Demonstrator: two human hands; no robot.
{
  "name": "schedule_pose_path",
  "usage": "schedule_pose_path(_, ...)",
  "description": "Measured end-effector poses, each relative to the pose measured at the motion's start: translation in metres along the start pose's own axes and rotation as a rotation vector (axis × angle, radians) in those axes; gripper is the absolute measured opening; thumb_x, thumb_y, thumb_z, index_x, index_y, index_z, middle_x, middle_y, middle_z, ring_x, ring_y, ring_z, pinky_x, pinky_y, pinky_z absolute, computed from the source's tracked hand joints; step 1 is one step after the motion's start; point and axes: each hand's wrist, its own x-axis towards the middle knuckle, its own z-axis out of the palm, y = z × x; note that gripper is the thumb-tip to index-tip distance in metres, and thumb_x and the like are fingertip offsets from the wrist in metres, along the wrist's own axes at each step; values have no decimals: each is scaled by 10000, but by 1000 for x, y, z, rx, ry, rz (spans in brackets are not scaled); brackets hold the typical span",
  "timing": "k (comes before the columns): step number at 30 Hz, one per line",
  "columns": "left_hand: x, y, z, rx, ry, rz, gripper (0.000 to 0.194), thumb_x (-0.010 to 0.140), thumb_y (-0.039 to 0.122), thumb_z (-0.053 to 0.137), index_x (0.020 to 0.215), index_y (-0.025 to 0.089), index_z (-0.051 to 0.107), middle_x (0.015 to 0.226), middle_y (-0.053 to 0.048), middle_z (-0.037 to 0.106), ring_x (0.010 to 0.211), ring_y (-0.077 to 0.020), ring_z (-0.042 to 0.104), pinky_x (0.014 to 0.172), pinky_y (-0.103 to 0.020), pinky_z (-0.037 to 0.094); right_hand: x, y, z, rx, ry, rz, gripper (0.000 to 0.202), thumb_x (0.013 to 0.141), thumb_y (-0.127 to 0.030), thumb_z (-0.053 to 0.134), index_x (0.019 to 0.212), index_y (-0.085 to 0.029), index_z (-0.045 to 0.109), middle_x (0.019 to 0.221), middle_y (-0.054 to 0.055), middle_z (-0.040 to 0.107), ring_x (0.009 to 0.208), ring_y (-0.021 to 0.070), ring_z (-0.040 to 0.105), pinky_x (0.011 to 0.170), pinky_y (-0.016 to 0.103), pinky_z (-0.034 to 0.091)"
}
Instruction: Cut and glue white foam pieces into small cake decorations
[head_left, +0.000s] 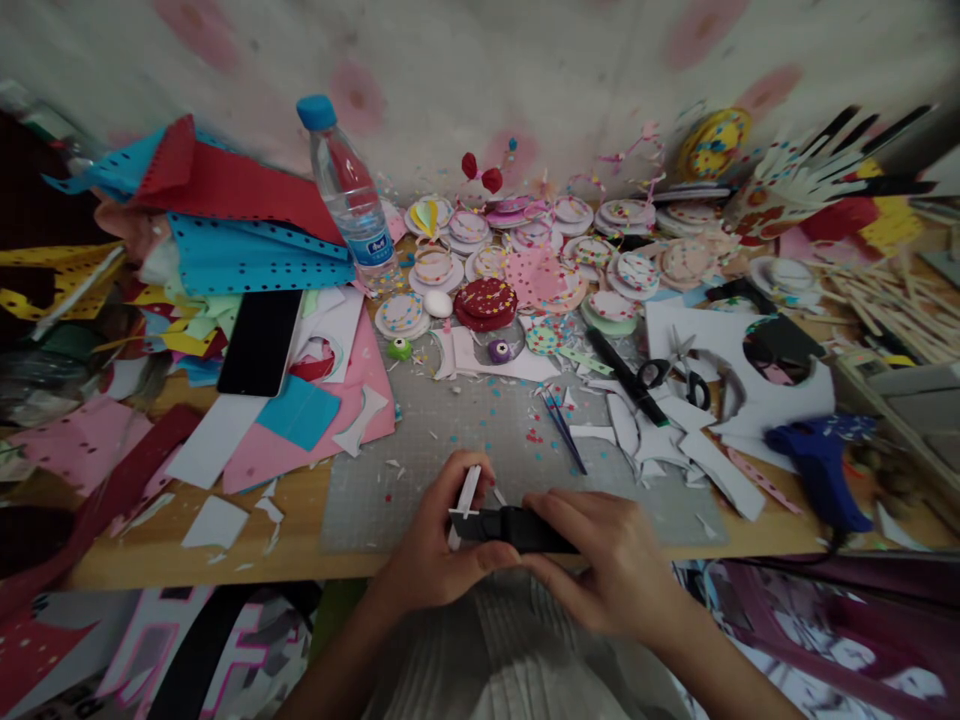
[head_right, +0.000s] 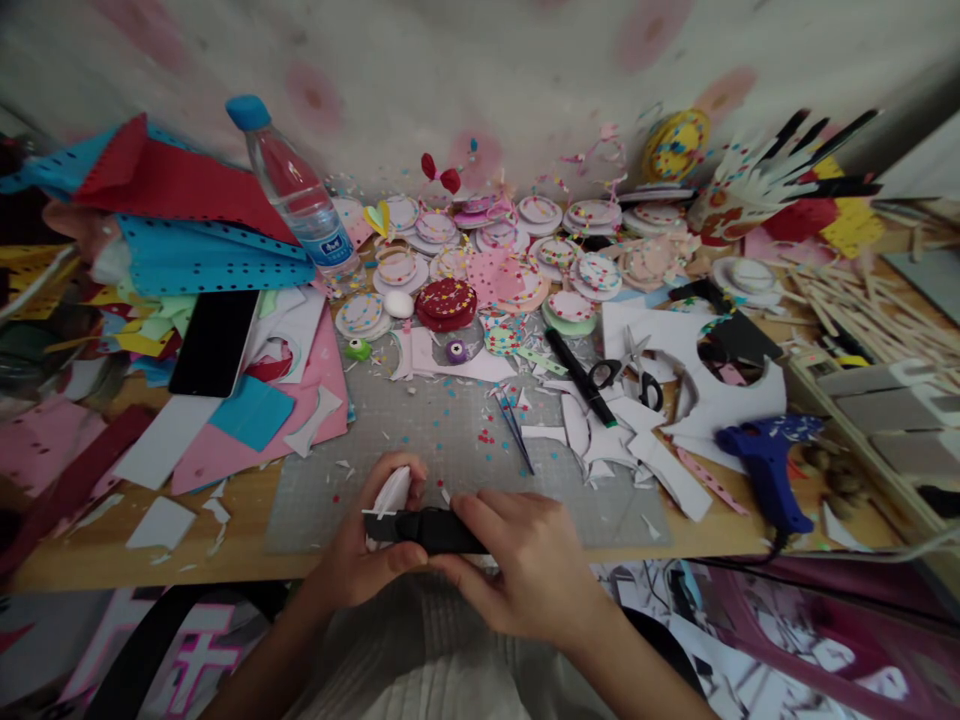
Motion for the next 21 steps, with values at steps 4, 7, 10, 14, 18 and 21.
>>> schedule_pose_path(4, -2, -4, 0, 17, 27, 16, 551, 712, 523, 745, 1118, 253, 489, 921, -4, 435, 772, -147, 413, 666, -251, 383, 0, 1, 1, -9, 17, -8, 302, 941, -440, 466, 1024, -169, 569, 729, 41, 663, 586, 188, 616, 533, 282, 397)
schedule_pose_path(7, -2, -7, 0, 70, 45, 55, 531, 728, 524, 728, 1121, 255, 493, 968, -16, 452, 797, -161, 437, 702, -272, 401, -1, 0, 2, -17, 25, -6, 291, 943, -434, 467, 1019, -173, 569, 734, 42, 665, 580, 186, 616, 531, 280, 395)
schedule_pose_path(10, -2, -8, 0, 120, 57, 92, 539, 739, 553, 706, 1129, 253, 485, 942, -13, 452, 779, -160, 436, 700, -277, 401, -2, 0, 2, -20, 36, -4, 301, 946, -438, 462, 1037, -171, 568, 743, 44, 668, 589, 188, 621, 532, 280, 401)
schedule_pose_path(14, -1, -7, -1, 189, 78, 109, 578, 718, 607, 696, 1111, 238, 489, 905, -15, 460, 759, -166, 442, 685, -284, 405, -2, 0, 3, -49, 57, -10, 307, 954, -442, 445, 1009, -170, 576, 694, 35, 648, 550, 183, 603, 508, 279, 396)
schedule_pose_path(18, -2, -6, 0, 270, 100, 140, 532, 739, 563, 695, 1107, 241, 485, 894, -16, 471, 749, -171, 454, 680, -291, 413, -3, 1, 6, -55, 68, 2, 303, 951, -435, 451, 1015, -167, 577, 693, 35, 653, 553, 182, 619, 505, 274, 418)
schedule_pose_path(21, -3, -8, 3, 374, 165, 210, 323, 846, 392, 620, 1092, 239, 478, 922, -31, 504, 787, -182, 490, 718, -303, 422, -3, 4, 8, -47, 111, 57, 272, 949, -401, 472, 1028, -158, 566, 747, 52, 687, 594, 182, 655, 521, 264, 452)
